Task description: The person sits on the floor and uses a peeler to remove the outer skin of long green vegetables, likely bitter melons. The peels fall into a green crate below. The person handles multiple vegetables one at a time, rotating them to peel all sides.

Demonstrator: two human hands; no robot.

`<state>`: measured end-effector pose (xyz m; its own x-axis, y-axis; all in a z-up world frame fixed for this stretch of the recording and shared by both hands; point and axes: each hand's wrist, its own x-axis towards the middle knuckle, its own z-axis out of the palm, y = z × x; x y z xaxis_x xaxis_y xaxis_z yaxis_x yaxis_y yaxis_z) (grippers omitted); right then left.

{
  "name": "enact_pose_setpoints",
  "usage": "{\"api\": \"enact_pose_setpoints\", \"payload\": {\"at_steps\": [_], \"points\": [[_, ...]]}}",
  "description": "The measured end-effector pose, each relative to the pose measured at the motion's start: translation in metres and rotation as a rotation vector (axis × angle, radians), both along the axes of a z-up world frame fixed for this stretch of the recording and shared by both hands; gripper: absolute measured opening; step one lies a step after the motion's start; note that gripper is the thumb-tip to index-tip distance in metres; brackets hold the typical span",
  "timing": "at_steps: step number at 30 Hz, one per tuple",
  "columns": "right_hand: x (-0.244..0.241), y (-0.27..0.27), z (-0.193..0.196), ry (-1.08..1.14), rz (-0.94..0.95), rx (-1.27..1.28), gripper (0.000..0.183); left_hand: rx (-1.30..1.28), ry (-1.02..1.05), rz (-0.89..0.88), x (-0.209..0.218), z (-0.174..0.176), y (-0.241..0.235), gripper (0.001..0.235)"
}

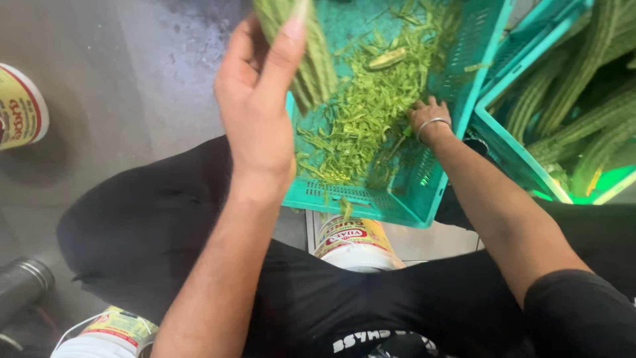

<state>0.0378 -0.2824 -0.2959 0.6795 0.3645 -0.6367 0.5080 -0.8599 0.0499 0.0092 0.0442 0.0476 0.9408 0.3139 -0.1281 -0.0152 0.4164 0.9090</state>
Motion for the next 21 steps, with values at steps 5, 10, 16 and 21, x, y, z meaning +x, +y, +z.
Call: {"api": "enact_pose_setpoints", "payload": {"at_steps": [5,10,16,21], "points": [[-0.002,0.011,-0.002,0.085,0.25,-0.321,0.033,-0.001,0.044,-0.024,0.001,-0.001,-0.004,0.034],[-0.003,0.024,0.05,0.253,0.463,-0.301,0.037,-0.002,0.034,-0.039,0.008,0.0,-0.015,0.034],[0.015,0.013,0.188,0.471,0.07,-0.214,0.051,-0.236,0.014,-0.167,0.012,-0.012,-0.031,0.045],[0.024,-0.001,0.34,0.164,-0.574,0.232,0.053,-0.47,0.015,-0.384,0.012,-0.004,-0.048,0.05]]}}
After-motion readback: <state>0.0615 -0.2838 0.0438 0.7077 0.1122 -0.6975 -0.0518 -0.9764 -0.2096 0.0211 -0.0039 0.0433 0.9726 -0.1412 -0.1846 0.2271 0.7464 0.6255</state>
